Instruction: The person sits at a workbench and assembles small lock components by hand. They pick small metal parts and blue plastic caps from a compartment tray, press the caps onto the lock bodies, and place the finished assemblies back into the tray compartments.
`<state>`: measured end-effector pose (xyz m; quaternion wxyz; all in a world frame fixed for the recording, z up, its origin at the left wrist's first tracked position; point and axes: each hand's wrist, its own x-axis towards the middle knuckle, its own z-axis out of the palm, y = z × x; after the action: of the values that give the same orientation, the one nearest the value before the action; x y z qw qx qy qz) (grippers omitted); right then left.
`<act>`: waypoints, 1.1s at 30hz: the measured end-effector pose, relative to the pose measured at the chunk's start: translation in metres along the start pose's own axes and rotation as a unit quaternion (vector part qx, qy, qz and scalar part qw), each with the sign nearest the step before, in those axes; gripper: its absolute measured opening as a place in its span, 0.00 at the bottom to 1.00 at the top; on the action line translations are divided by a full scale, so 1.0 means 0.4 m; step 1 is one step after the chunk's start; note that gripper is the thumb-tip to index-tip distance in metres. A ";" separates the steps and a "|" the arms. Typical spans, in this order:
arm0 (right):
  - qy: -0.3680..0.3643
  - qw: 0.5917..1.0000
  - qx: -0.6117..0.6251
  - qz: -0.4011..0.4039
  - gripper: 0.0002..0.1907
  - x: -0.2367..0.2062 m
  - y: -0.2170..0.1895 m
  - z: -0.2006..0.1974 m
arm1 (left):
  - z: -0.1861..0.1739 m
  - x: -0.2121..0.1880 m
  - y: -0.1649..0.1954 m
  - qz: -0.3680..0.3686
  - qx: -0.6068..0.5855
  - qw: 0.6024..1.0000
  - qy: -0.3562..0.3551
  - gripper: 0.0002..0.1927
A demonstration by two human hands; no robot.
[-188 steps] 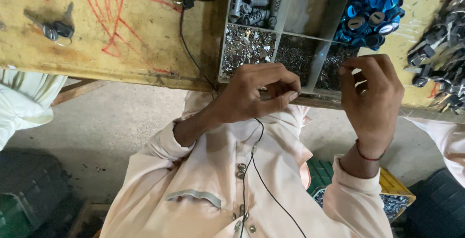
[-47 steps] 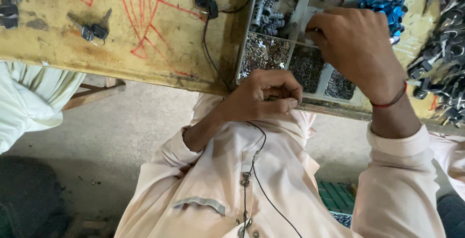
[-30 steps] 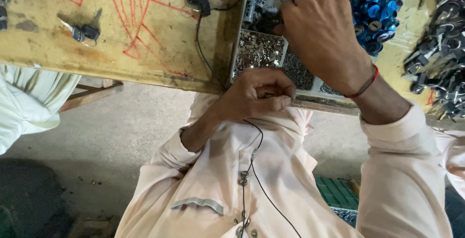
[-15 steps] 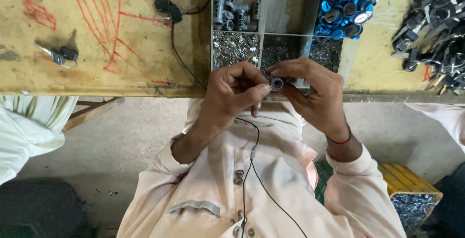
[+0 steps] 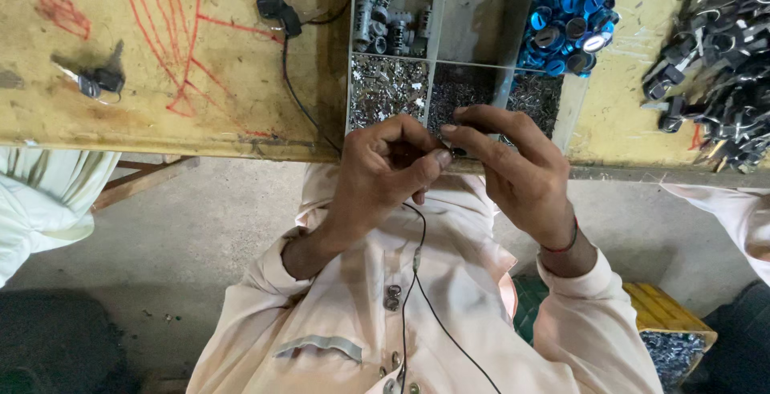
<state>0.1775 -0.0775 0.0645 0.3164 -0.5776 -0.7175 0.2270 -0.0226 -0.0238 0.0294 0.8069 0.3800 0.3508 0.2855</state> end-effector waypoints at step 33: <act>-0.028 0.916 0.288 0.278 0.09 -0.047 0.041 -0.093 | -0.004 0.058 -0.061 0.382 0.506 0.764 -0.122 0.21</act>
<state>0.2178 -0.0936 0.0757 0.3729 -0.6311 -0.4404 0.5183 -0.0054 -0.0194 0.0006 0.3574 0.8674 0.1691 0.3021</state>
